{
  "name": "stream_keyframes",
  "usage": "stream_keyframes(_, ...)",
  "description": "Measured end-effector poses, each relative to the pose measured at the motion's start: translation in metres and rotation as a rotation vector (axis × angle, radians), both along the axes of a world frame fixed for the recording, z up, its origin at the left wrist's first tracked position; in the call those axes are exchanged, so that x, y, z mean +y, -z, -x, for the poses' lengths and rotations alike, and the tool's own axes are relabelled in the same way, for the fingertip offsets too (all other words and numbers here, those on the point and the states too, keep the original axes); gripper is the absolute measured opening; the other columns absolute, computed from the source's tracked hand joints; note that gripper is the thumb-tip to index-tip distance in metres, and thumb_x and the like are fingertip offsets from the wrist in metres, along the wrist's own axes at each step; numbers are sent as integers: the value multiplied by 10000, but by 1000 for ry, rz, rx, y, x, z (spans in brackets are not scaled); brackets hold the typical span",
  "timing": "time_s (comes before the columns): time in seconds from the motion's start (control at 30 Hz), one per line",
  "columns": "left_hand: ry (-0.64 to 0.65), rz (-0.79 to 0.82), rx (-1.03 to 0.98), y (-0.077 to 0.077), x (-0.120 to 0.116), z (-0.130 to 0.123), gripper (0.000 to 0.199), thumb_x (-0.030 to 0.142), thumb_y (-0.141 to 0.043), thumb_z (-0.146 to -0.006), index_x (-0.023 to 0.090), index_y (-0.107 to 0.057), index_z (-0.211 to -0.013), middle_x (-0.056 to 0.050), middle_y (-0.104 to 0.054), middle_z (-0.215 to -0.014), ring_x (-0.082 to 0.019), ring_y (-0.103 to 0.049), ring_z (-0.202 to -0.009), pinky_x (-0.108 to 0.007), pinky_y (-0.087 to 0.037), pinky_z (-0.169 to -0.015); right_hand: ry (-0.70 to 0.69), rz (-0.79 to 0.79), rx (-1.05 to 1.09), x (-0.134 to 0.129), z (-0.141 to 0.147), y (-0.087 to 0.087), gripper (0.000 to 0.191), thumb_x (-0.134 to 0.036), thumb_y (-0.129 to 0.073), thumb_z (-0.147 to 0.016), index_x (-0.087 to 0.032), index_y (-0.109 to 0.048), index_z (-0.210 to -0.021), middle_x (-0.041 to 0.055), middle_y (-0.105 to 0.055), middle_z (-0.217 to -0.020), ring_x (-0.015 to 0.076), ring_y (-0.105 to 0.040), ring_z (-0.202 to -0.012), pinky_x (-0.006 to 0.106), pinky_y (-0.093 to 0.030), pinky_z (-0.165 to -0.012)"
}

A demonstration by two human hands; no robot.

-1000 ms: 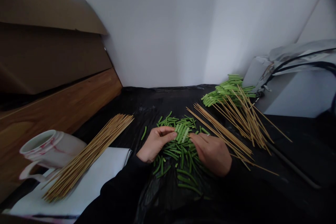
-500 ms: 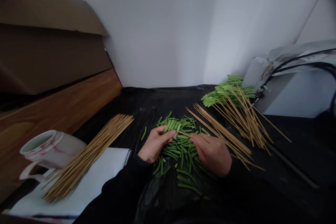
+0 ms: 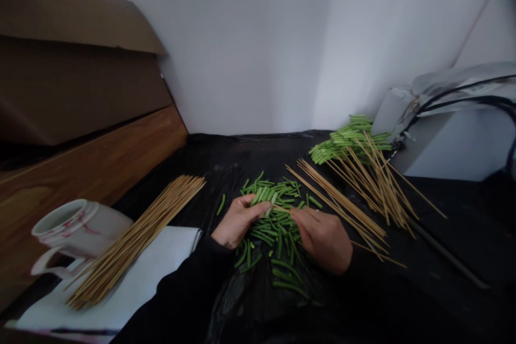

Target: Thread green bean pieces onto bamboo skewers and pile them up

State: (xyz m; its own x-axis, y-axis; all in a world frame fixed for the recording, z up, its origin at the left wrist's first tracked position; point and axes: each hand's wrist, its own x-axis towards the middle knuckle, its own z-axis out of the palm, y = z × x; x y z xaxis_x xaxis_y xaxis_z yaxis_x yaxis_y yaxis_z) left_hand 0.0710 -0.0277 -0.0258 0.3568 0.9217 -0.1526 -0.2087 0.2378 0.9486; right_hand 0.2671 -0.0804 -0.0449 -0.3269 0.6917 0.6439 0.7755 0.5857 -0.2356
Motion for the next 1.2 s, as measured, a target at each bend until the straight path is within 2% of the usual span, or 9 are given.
stream_keyframes(0.23,-48,-38,-14,1,2,-3,189,264,-778,-680,121,-685,-762,-27,-669,-738,-102,-575,-647,-230,-438,-647,9,86,90,3,1,-1,226,-129,-415,-913,-173,-632,-956,45,-679,-871,139,-636,-834,241,-447,-795)
stream_keyframes(0.5,-36,80,-134,-2,2,-1,156,214,-770,-699,121,-715,-812,-36,-705,-808,-100,-631,-735,-203,-482,-714,18,70,27,2,0,-1,221,-131,-421,-908,-166,-629,-976,52,-671,-864,148,-627,-814,253,-444,-780)
stream_keyframes(0.63,-23,119,-125,-2,2,0,150,192,-770,-698,116,-714,-814,-60,-723,-842,-135,-667,-803,-224,-503,-765,1,98,18,0,1,-2,219,-136,-413,-910,-161,-629,-929,51,-662,-837,147,-624,-808,250,-441,-776)
stream_keyframes(0.8,-30,174,-101,-4,2,0,142,173,-783,-677,114,-696,-772,-77,-732,-843,-159,-688,-802,-230,-521,-729,40,49,-40,-1,1,-2,244,-131,-390,-912,-160,-633,-924,40,-640,-758,146,-609,-727,256,-430,-702)
stream_keyframes(0.93,-51,200,-87,-5,2,1,164,164,-799,-650,117,-682,-755,-78,-735,-848,-173,-697,-796,-234,-527,-715,40,91,-15,-2,2,-2,233,-127,-395,-906,-169,-623,-927,36,-647,-782,135,-608,-744,238,-421,-686)
stream_keyframes(1.1,-38,194,-72,-3,2,1,191,182,-811,-634,119,-685,-763,-77,-736,-849,-177,-696,-790,-257,-530,-758,65,24,-101,-3,2,-2,249,-113,-382,-899,-166,-625,-902,22,-618,-707,132,-575,-640,252,-385,-624)
stream_keyframes(1.2,-23,157,-57,-3,2,1,197,205,-806,-648,113,-693,-780,-85,-734,-872,-161,-689,-788,-242,-523,-758,56,77,-48,-2,2,-2,232,-120,-395,-902,-170,-622,-903,28,-637,-758,132,-597,-714,238,-400,-674)
